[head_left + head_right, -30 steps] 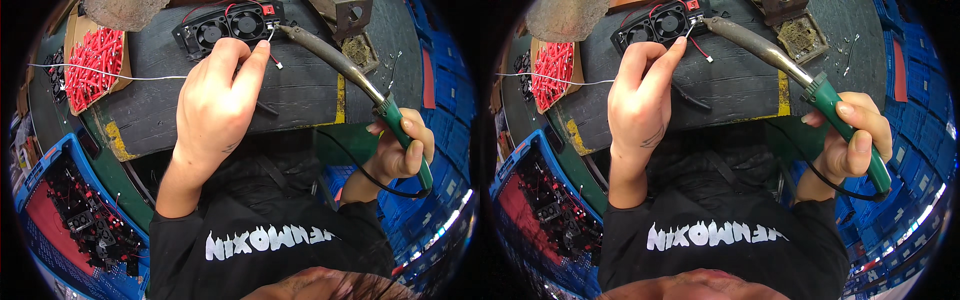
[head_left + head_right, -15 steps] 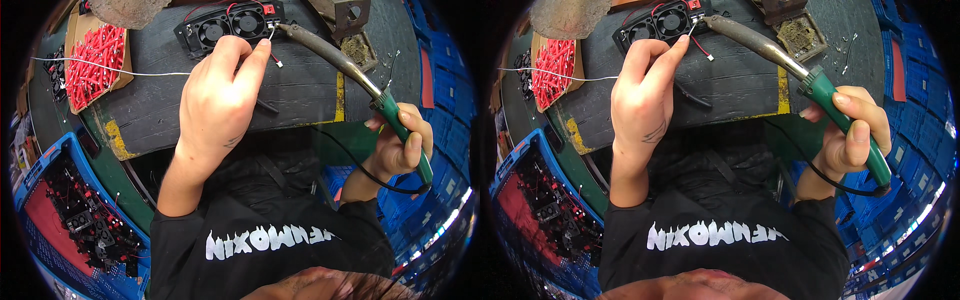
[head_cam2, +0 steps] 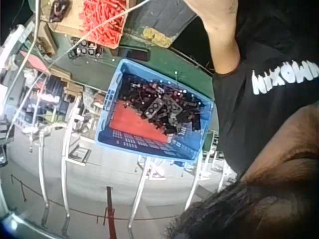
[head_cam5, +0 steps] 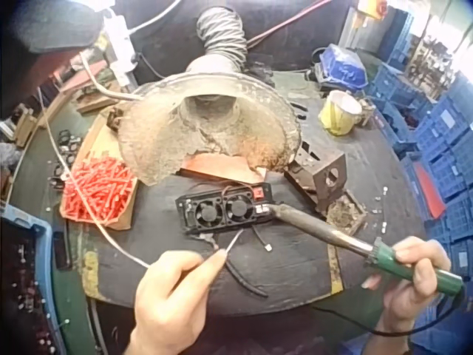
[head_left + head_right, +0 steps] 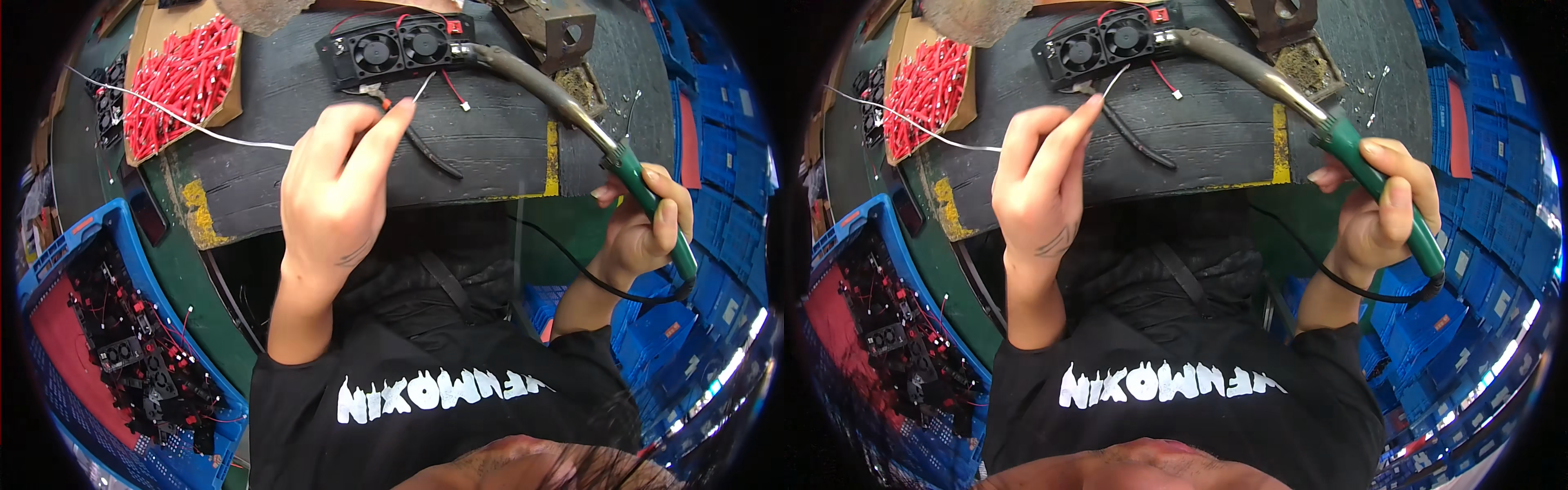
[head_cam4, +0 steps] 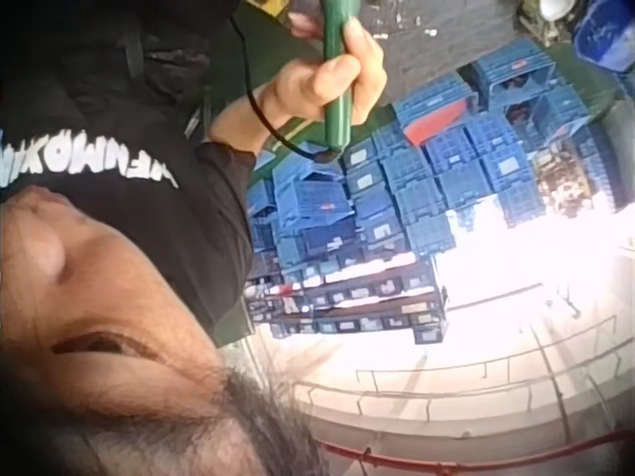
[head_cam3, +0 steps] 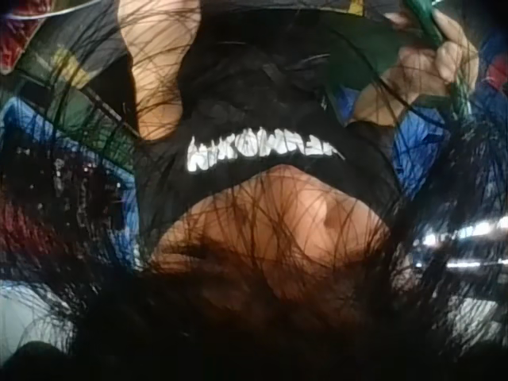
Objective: Soldering electrical wires onto a dual-fan cooling module at an industrial workbench.
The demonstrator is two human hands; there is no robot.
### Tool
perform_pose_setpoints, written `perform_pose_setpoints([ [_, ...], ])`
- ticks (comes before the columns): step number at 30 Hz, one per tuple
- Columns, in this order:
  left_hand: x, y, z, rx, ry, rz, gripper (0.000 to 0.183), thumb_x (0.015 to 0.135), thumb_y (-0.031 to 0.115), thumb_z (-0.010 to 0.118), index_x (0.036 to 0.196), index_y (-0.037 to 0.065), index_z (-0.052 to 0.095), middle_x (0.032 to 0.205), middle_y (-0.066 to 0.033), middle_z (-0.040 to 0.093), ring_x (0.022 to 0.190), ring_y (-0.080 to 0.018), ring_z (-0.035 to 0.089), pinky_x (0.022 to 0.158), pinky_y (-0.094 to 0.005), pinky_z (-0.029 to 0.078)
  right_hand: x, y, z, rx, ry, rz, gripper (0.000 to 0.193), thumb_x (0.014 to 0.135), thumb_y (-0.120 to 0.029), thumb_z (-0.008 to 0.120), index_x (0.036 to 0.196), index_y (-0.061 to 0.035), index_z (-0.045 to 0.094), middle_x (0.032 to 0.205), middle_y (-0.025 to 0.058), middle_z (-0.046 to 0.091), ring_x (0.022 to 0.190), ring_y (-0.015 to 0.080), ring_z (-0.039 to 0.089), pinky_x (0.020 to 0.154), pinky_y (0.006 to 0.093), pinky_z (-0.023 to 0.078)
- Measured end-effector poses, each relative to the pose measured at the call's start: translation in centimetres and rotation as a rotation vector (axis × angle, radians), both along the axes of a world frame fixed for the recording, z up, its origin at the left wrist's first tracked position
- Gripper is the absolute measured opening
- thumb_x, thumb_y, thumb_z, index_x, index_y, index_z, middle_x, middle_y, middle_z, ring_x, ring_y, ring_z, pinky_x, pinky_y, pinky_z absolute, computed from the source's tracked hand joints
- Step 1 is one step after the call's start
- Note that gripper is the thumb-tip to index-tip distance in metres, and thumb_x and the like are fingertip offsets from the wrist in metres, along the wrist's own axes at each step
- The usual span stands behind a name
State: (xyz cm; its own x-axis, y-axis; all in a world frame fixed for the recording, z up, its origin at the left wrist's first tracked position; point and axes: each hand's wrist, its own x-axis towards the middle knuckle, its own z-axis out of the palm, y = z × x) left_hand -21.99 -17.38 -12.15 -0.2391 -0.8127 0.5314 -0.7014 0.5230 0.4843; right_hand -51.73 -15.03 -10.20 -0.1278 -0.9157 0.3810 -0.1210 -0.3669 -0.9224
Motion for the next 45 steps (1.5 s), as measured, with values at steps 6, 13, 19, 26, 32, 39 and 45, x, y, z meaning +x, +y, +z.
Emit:
perform_pose_setpoints([
  [6,5.8,4.9,0.0,0.123,-0.045,0.126,0.033,0.071,-0.010,0.069,0.102,0.002,0.071,0.086,-0.0082,0.058,0.073,-0.0216,0.058,0.065,-0.0292,0.046,-1.0,1.6,-1.0,0.015,-0.246,-0.077,0.040,0.092,-0.032,0.046,0.103,0.0029,0.062,0.091,0.0260,0.066,0.057,0.0312,0.063,0.047,0.0347,0.049],
  [13,12.3,6.9,2.3,0.200,-0.229,0.288,0.023,0.074,-0.004,0.067,0.096,0.004,0.068,0.088,-0.0087,0.061,0.077,-0.0280,0.060,0.070,-0.0353,0.047,-1.9,2.9,-3.0,0.137,-0.266,-0.170,0.042,0.092,-0.036,0.048,0.107,0.0009,0.060,0.081,0.0216,0.068,0.057,0.0259,0.062,0.049,0.0316,0.048],
  [19,14.3,5.3,3.3,0.329,-0.163,0.237,0.017,0.079,0.002,0.067,0.096,0.003,0.067,0.086,-0.0106,0.060,0.080,-0.0304,0.060,0.074,-0.0370,0.049,-1.5,2.9,-3.2,0.148,-0.277,-0.253,0.044,0.092,-0.037,0.047,0.108,0.0017,0.058,0.078,0.0218,0.067,0.057,0.0231,0.062,0.049,0.0297,0.048],
  [26,14.8,-0.5,3.7,0.133,-0.066,0.239,0.009,0.084,0.005,0.066,0.092,0.001,0.066,0.087,-0.0136,0.065,0.080,-0.0293,0.064,0.074,-0.0342,0.051,-1.4,3.0,-2.5,0.155,-0.249,-0.305,0.044,0.092,-0.037,0.046,0.109,0.0020,0.058,0.079,0.0225,0.066,0.057,0.0229,0.062,0.050,0.0294,0.048],
  [32,12.6,-5.1,2.9,-0.045,-0.460,0.527,0.020,0.079,0.025,0.074,0.078,0.007,0.065,0.077,-0.0084,0.063,0.074,-0.0263,0.063,0.068,-0.0341,0.050,-0.8,3.0,-2.7,0.141,-0.265,-0.270,0.043,0.093,-0.036,0.045,0.108,0.0024,0.058,0.079,0.0228,0.067,0.057,0.0236,0.062,0.050,0.0302,0.049],
  [39,13.2,-4.8,2.8,0.184,0.001,0.535,0.016,0.079,0.020,0.074,0.079,0.005,0.069,0.079,-0.0108,0.065,0.067,-0.0250,0.062,0.065,-0.0347,0.049,-0.6,3.1,-2.6,0.109,-0.293,-0.232,0.042,0.094,-0.034,0.044,0.109,0.0024,0.059,0.080,0.0233,0.067,0.056,0.0254,0.062,0.051,0.0312,0.049],
  [45,11.0,-2.5,4.1,0.325,0.423,0.460,0.007,0.083,0.005,0.071,0.087,0.000,0.071,0.075,-0.0003,0.064,0.063,-0.0054,0.053,0.058,-0.0195,0.041,-0.9,2.9,-2.7,0.139,-0.316,-0.229,0.042,0.094,-0.035,0.045,0.108,0.0015,0.060,0.080,0.0227,0.067,0.055,0.0252,0.062,0.050,0.0305,0.048],
])
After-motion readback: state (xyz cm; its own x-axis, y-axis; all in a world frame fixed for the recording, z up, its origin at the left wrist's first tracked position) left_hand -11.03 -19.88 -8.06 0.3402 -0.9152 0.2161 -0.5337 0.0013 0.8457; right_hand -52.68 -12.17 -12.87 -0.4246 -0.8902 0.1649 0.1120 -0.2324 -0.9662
